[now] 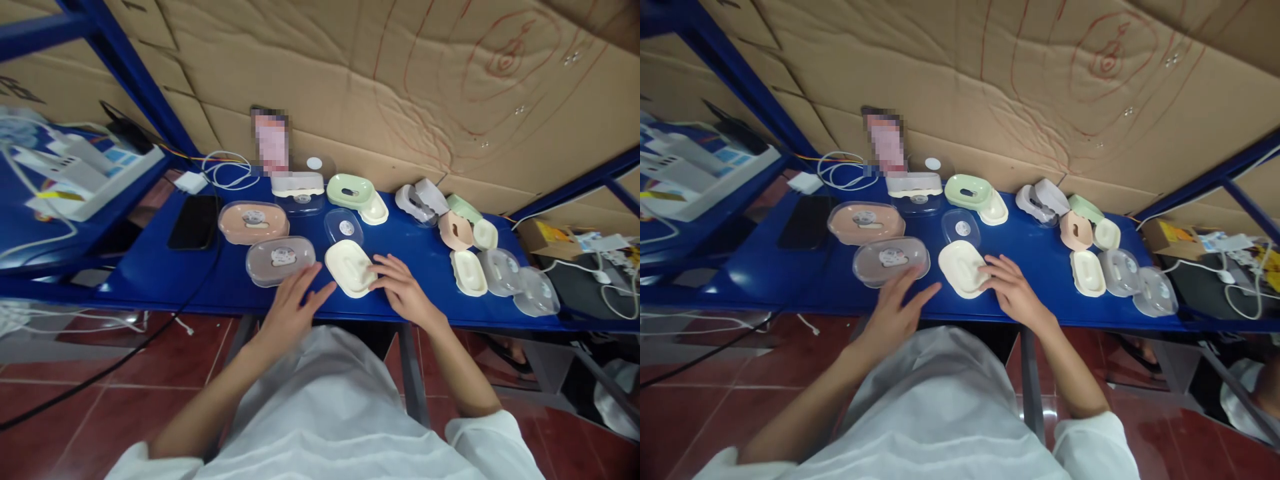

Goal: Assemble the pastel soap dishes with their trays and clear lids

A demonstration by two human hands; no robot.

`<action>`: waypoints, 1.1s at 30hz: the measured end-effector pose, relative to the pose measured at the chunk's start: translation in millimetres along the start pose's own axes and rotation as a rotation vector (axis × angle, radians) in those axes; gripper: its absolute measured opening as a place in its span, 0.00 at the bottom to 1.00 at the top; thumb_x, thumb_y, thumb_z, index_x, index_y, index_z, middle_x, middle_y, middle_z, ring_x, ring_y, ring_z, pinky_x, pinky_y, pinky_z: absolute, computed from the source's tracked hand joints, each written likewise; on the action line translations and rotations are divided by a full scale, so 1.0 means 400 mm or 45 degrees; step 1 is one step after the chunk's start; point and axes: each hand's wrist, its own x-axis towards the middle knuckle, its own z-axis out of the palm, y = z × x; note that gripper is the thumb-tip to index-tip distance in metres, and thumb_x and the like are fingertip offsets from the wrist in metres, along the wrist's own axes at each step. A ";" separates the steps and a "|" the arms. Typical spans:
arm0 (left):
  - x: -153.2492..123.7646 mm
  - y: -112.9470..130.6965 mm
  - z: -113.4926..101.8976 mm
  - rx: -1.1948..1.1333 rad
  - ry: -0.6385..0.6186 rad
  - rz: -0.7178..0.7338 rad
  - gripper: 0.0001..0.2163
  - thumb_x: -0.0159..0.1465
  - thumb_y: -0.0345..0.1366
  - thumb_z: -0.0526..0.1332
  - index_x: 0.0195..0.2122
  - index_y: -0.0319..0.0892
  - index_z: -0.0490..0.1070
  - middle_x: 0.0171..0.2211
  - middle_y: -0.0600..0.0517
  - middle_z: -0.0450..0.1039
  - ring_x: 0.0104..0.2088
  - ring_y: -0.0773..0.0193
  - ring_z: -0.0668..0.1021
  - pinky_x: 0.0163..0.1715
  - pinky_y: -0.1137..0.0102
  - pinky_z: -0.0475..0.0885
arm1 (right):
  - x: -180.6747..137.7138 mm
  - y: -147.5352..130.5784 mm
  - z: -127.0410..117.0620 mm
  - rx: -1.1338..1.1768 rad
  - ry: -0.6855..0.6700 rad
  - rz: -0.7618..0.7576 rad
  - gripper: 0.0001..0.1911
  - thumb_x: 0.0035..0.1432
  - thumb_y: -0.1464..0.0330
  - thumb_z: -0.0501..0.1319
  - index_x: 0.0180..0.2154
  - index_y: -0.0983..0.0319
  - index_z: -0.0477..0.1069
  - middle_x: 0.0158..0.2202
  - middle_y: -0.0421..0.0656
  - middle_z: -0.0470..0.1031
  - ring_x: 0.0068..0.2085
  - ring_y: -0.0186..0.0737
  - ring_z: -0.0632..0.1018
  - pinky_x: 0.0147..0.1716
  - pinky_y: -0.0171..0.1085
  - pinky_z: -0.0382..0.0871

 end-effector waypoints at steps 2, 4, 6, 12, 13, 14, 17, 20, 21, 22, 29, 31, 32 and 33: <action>0.037 0.019 0.014 -0.035 -0.219 0.063 0.30 0.70 0.20 0.54 0.71 0.49 0.66 0.75 0.41 0.61 0.76 0.43 0.63 0.71 0.41 0.64 | 0.049 0.035 -0.014 -0.055 0.046 0.016 0.24 0.69 0.79 0.50 0.53 0.54 0.79 0.65 0.43 0.78 0.74 0.47 0.69 0.73 0.62 0.62; 0.065 0.030 0.023 -0.053 -0.324 0.108 0.26 0.71 0.20 0.54 0.66 0.46 0.72 0.70 0.40 0.70 0.73 0.43 0.67 0.73 0.36 0.57 | 0.112 0.076 -0.020 -0.180 0.074 0.071 0.28 0.68 0.80 0.49 0.60 0.55 0.76 0.69 0.45 0.73 0.75 0.48 0.66 0.74 0.62 0.60; 0.076 0.038 0.030 -0.062 -0.358 0.138 0.22 0.71 0.21 0.55 0.61 0.46 0.76 0.61 0.42 0.78 0.68 0.46 0.73 0.74 0.34 0.52 | 0.181 0.122 -0.016 -0.328 0.080 0.132 0.30 0.69 0.79 0.49 0.66 0.57 0.72 0.73 0.47 0.68 0.76 0.50 0.64 0.75 0.63 0.56; 0.049 0.048 0.039 -0.181 -0.358 0.249 0.14 0.74 0.27 0.58 0.56 0.45 0.77 0.50 0.46 0.81 0.55 0.54 0.80 0.68 0.47 0.67 | 0.344 0.240 0.031 -0.536 0.008 0.235 0.25 0.71 0.70 0.58 0.68 0.64 0.70 0.71 0.56 0.70 0.74 0.60 0.65 0.74 0.68 0.48; 0.044 0.045 0.039 -0.221 -0.324 0.242 0.13 0.75 0.27 0.59 0.57 0.45 0.76 0.52 0.45 0.80 0.56 0.54 0.79 0.66 0.49 0.69 | 0.355 0.251 0.036 -0.532 0.008 0.244 0.23 0.72 0.69 0.59 0.65 0.64 0.73 0.68 0.56 0.73 0.72 0.60 0.67 0.74 0.67 0.49; 0.039 0.041 0.038 -0.264 -0.283 0.224 0.14 0.75 0.28 0.59 0.58 0.45 0.76 0.55 0.44 0.78 0.58 0.54 0.78 0.65 0.51 0.71 | 0.361 0.257 0.038 -0.520 0.027 0.252 0.20 0.73 0.68 0.58 0.62 0.64 0.75 0.65 0.56 0.77 0.70 0.60 0.70 0.73 0.66 0.51; 0.029 0.024 0.034 -0.358 -0.177 0.124 0.16 0.74 0.28 0.60 0.60 0.46 0.75 0.63 0.41 0.72 0.65 0.51 0.74 0.64 0.52 0.73 | 0.337 0.250 0.030 -0.423 0.201 0.291 0.17 0.76 0.63 0.56 0.56 0.62 0.78 0.58 0.54 0.81 0.64 0.56 0.76 0.69 0.60 0.60; 0.023 0.011 0.034 -0.406 -0.184 0.021 0.16 0.75 0.30 0.60 0.62 0.47 0.73 0.64 0.42 0.72 0.66 0.51 0.73 0.66 0.50 0.73 | 0.256 0.202 0.009 -0.248 0.403 0.330 0.20 0.77 0.56 0.55 0.55 0.60 0.77 0.56 0.53 0.82 0.60 0.54 0.80 0.63 0.55 0.71; 0.022 0.009 0.034 -0.426 -0.202 -0.002 0.17 0.76 0.31 0.60 0.64 0.48 0.72 0.63 0.42 0.72 0.66 0.52 0.74 0.66 0.51 0.73 | 0.219 0.178 0.003 -0.191 0.433 0.328 0.19 0.77 0.55 0.55 0.55 0.59 0.77 0.57 0.53 0.82 0.59 0.54 0.80 0.62 0.54 0.72; 0.021 0.008 0.035 -0.444 -0.220 -0.025 0.18 0.76 0.32 0.60 0.66 0.49 0.70 0.62 0.43 0.73 0.66 0.52 0.74 0.67 0.52 0.73 | 0.177 0.151 -0.002 -0.145 0.442 0.321 0.19 0.76 0.55 0.56 0.56 0.58 0.76 0.57 0.52 0.82 0.60 0.54 0.80 0.62 0.54 0.73; 0.026 0.023 0.028 -0.344 -0.256 -0.132 0.31 0.76 0.36 0.61 0.77 0.54 0.53 0.77 0.38 0.52 0.69 0.47 0.72 0.64 0.51 0.77 | -0.074 -0.036 0.023 -0.028 0.204 0.211 0.18 0.74 0.67 0.61 0.62 0.53 0.72 0.56 0.47 0.82 0.62 0.51 0.80 0.69 0.60 0.66; 0.030 0.025 0.025 -0.294 -0.270 -0.086 0.31 0.76 0.35 0.61 0.77 0.54 0.53 0.78 0.38 0.48 0.73 0.42 0.67 0.66 0.46 0.74 | -0.096 -0.071 0.044 -0.030 0.121 0.158 0.21 0.74 0.69 0.60 0.65 0.53 0.70 0.57 0.47 0.82 0.62 0.50 0.81 0.69 0.59 0.66; 0.031 0.025 0.024 -0.285 -0.274 -0.064 0.30 0.76 0.34 0.61 0.77 0.54 0.55 0.79 0.38 0.49 0.74 0.41 0.65 0.68 0.44 0.72 | -0.099 -0.084 0.054 -0.043 0.092 0.128 0.22 0.75 0.69 0.60 0.67 0.53 0.69 0.58 0.48 0.82 0.62 0.49 0.80 0.69 0.58 0.66; 0.032 0.023 0.024 -0.289 -0.276 -0.049 0.29 0.76 0.34 0.61 0.76 0.54 0.57 0.78 0.39 0.50 0.75 0.41 0.63 0.69 0.42 0.70 | -0.097 -0.093 0.065 -0.064 0.071 0.102 0.23 0.75 0.69 0.60 0.68 0.53 0.68 0.59 0.48 0.82 0.62 0.49 0.80 0.70 0.58 0.66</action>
